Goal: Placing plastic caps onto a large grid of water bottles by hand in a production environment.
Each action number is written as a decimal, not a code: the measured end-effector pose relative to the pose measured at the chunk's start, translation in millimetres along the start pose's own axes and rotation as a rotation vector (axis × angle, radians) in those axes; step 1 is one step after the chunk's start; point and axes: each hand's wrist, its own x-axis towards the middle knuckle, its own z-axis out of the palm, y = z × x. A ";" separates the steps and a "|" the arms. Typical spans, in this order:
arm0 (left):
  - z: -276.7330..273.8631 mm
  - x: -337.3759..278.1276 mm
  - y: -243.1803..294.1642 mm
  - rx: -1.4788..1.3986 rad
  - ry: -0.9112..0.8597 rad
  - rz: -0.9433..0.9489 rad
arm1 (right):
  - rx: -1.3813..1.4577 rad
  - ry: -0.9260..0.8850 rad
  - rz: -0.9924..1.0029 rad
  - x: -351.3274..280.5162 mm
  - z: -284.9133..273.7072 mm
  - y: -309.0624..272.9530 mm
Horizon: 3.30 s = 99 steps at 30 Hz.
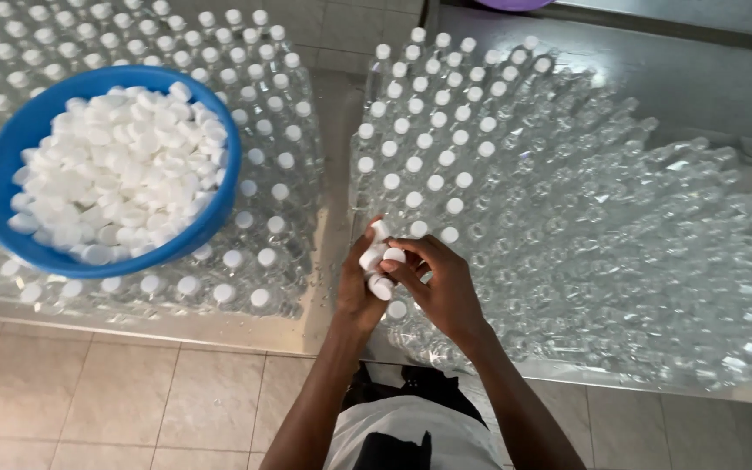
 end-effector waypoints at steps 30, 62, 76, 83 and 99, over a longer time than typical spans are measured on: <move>-80.9 39.3 -150.4 -0.267 0.063 0.314 | -0.259 -0.093 -0.030 329.9 -242.1 473.4; 74.3 54.1 -189.7 -0.046 0.186 0.146 | -0.522 -0.110 -0.317 270.1 -240.1 392.0; 80.4 60.4 -209.8 0.125 0.257 0.047 | -0.060 -0.703 -0.403 45.4 -185.5 179.3; 73.8 61.8 -209.6 0.143 0.318 0.013 | 0.302 -0.859 0.017 78.8 -221.4 149.8; 7.3 63.1 -197.8 -0.040 0.444 0.190 | -0.276 -0.010 0.034 436.6 -275.1 541.8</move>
